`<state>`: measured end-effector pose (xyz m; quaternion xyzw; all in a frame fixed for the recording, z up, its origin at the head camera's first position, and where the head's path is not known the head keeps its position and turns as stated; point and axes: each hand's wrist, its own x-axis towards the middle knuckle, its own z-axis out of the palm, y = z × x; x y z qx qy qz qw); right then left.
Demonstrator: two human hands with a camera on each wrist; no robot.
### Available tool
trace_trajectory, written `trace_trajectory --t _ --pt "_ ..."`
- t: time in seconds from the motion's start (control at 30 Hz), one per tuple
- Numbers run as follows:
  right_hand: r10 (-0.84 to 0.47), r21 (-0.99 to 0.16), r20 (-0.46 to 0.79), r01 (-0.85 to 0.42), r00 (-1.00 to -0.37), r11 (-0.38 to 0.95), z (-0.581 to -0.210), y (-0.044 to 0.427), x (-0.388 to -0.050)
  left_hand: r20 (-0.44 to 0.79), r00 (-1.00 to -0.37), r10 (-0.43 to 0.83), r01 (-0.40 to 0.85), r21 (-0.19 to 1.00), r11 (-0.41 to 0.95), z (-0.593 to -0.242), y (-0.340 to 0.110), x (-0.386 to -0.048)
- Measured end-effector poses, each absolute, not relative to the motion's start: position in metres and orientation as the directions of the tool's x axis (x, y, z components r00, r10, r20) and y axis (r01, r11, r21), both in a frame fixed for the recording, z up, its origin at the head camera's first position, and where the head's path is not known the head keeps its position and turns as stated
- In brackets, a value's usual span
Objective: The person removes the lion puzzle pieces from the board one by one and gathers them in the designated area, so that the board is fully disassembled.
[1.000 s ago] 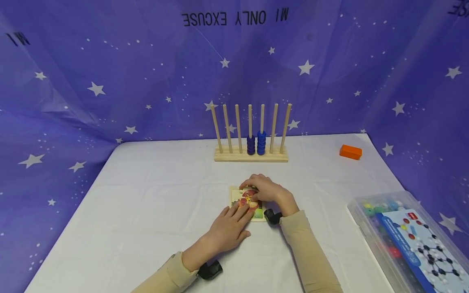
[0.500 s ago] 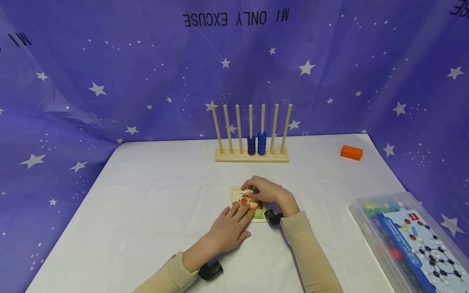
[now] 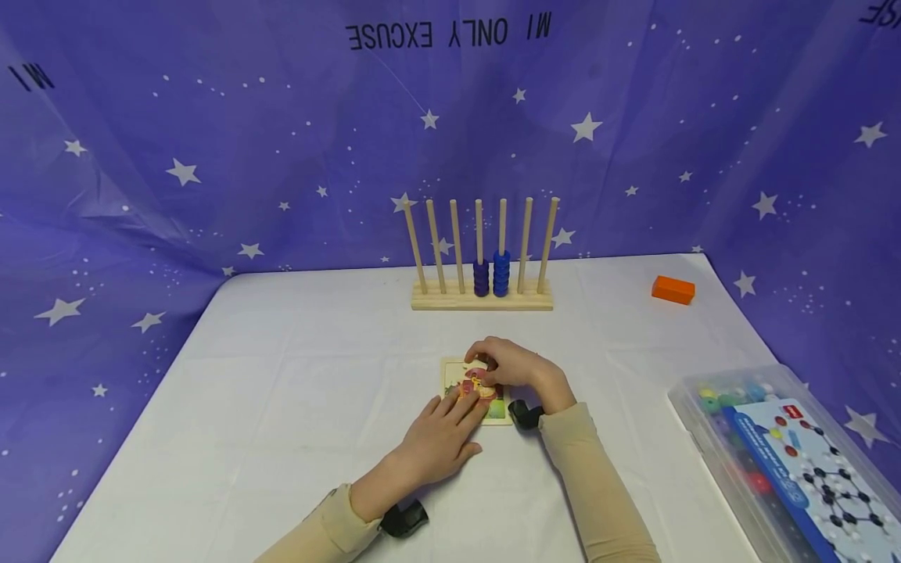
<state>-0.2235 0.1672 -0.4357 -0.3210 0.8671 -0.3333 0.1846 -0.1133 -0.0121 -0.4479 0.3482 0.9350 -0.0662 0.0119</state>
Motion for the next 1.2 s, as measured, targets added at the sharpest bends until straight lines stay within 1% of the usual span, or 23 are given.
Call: trace_trajectory --t 0.17,0.43,0.67,0.83,1.07,1.2 --pt "-0.676 -0.680 -0.095 -0.448 -0.731 0.581 -0.434 0.168 -0.225 -0.061 -0.755 0.653 0.655 -0.119 0.746 -0.448 -0.014 -0.114" --pt "-0.668 -0.702 -0.091 -0.429 -0.738 0.569 -0.431 0.171 -0.224 -0.067 -0.756 0.651 0.654 -0.106 0.749 -0.448 -0.014 -0.114" --pt "-0.671 -0.729 -0.087 -0.412 -0.736 0.546 -0.433 0.183 -0.226 -0.076 -0.759 0.647 0.651 -0.095 0.753 -0.448 -0.012 -0.114" --pt "-0.633 -0.751 -0.077 -0.372 -0.771 0.545 -0.428 0.202 -0.228 -0.076 -0.765 0.639 0.644 -0.085 0.760 -0.449 -0.012 -0.113" --pt "-0.516 -0.760 -0.092 -0.274 -0.852 0.589 -0.419 0.242 -0.226 -0.068 -0.766 0.640 0.643 -0.080 0.761 -0.449 -0.012 -0.113" --pt "-0.460 -0.753 -0.112 -0.227 -0.881 0.617 -0.418 0.263 -0.223 -0.067 -0.766 0.639 0.643 -0.077 0.762 -0.450 -0.012 -0.113"
